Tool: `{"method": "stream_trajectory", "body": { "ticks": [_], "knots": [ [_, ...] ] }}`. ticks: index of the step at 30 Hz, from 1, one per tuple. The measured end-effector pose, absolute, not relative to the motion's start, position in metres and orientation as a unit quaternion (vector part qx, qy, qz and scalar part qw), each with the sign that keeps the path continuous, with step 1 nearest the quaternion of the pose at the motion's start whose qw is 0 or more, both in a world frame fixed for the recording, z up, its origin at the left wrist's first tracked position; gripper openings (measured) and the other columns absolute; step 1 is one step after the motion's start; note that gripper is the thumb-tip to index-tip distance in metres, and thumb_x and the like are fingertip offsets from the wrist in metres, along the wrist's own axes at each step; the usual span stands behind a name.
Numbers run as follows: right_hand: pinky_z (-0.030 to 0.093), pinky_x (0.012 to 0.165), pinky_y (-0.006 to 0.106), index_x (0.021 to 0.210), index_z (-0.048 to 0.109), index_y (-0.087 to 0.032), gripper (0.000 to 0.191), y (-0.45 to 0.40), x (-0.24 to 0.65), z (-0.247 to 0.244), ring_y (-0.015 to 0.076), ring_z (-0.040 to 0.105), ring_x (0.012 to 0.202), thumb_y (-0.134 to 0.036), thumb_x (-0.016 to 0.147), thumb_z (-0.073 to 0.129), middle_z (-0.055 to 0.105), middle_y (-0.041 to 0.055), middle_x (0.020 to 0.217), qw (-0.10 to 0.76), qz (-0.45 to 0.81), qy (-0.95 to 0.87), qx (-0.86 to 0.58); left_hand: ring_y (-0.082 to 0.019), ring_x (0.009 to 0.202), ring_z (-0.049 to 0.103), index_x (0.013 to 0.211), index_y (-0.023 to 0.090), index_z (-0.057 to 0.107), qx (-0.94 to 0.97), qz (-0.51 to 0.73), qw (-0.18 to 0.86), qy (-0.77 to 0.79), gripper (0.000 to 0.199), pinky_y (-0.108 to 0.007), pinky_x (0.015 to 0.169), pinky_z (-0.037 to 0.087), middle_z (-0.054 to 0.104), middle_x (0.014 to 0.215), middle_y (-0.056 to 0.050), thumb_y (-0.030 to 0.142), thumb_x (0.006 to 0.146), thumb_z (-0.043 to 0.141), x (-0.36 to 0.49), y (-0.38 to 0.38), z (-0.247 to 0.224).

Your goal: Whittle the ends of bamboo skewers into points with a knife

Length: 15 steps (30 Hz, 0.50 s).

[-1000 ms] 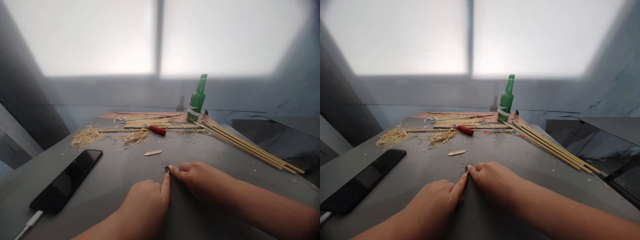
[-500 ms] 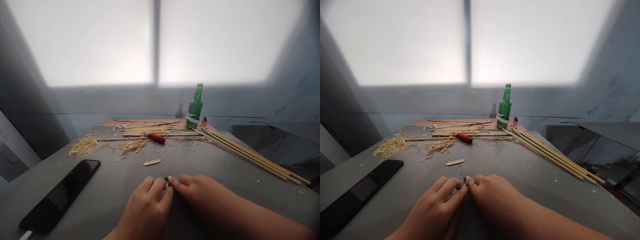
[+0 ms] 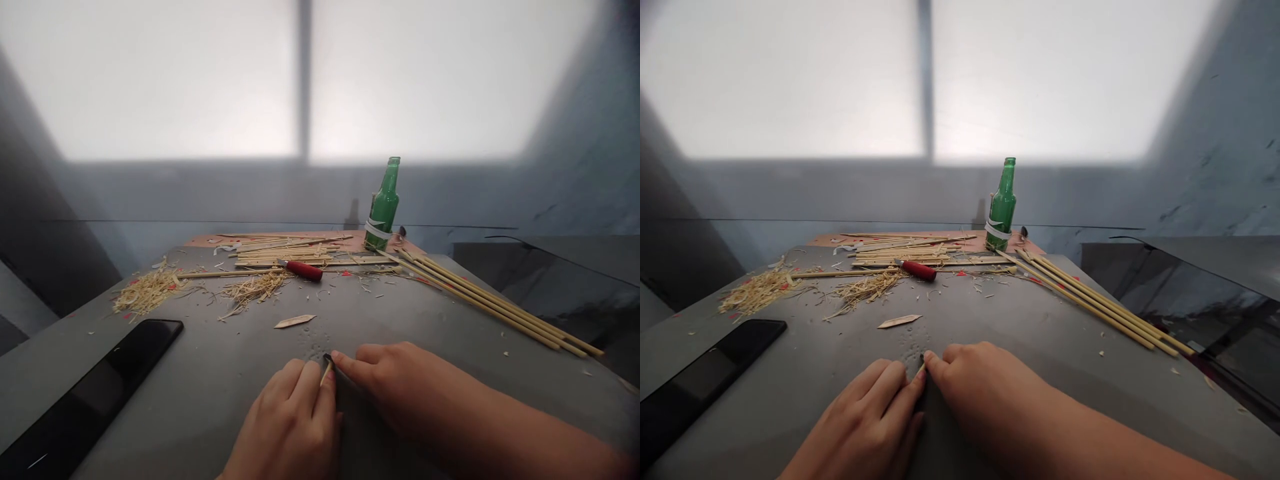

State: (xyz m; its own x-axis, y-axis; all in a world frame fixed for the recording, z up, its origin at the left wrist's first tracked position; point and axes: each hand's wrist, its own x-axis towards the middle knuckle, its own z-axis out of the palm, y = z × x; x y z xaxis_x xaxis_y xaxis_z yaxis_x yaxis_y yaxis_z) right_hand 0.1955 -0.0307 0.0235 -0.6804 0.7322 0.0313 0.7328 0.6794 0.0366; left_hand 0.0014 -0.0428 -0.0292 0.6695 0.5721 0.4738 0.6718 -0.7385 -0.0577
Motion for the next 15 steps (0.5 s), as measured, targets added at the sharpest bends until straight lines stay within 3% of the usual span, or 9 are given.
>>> {"method": "stream_trajectory", "body": {
  "ticks": [4, 7, 13, 15],
  "knots": [
    [0.049, 0.057, 0.025, 0.126, 0.068, -0.013, 0.059, -0.032, 0.201, 0.026, 0.0172, 0.070, 0.062, 0.009, 0.073, 0.055, 0.077, 0.0063, 0.085, 0.024, 0.003, -0.910, -0.414, -0.027, 0.084, 0.064, 0.105, 0.016, 0.065, -0.886, -0.249, 0.002, -0.390, 0.025, -0.042, 0.075, 0.057, 0.067, 0.094, -0.009, 0.015, 0.087, 0.048, -0.002, -0.042, -0.021],
    [0.052, 0.059, 0.024, 0.141, 0.059, -0.017, 0.067, -0.039, 0.210, 0.028, 0.0165, 0.069, 0.064, 0.005, 0.078, 0.053, 0.076, 0.0071, 0.086, 0.102, -0.001, -0.909, -0.404, -0.026, 0.088, 0.063, 0.100, 0.017, 0.062, -0.837, -0.301, -0.126, -0.439, 0.019, -0.041, 0.078, 0.055, 0.067, 0.097, -0.010, 0.026, 0.090, 0.048, -0.005, -0.040, -0.011],
    [0.053, 0.053, 0.024, 0.134, 0.062, -0.014, 0.046, -0.050, 0.211, 0.035, 0.0157, 0.064, 0.058, -0.006, 0.094, 0.043, 0.070, 0.0056, 0.074, 0.285, -0.034, -0.898, -0.334, -0.014, 0.065, 0.055, 0.089, 0.020, 0.057, -0.714, -0.340, -0.434, -0.432, 0.031, -0.024, 0.059, 0.046, 0.059, 0.075, 0.001, 0.050, 0.096, 0.050, -0.003, -0.041, 0.005],
    [0.053, 0.052, 0.022, 0.124, 0.067, -0.015, 0.037, -0.053, 0.207, 0.038, 0.0153, 0.065, 0.059, -0.008, 0.094, 0.048, 0.071, 0.0060, 0.076, 0.332, -0.003, -0.878, -0.344, -0.011, 0.059, 0.051, 0.091, 0.020, 0.057, -0.684, -0.362, -0.476, -0.418, 0.039, -0.021, 0.054, 0.043, 0.056, 0.069, 0.003, 0.058, 0.096, 0.050, -0.004, -0.043, 0.009]
  ]
}}
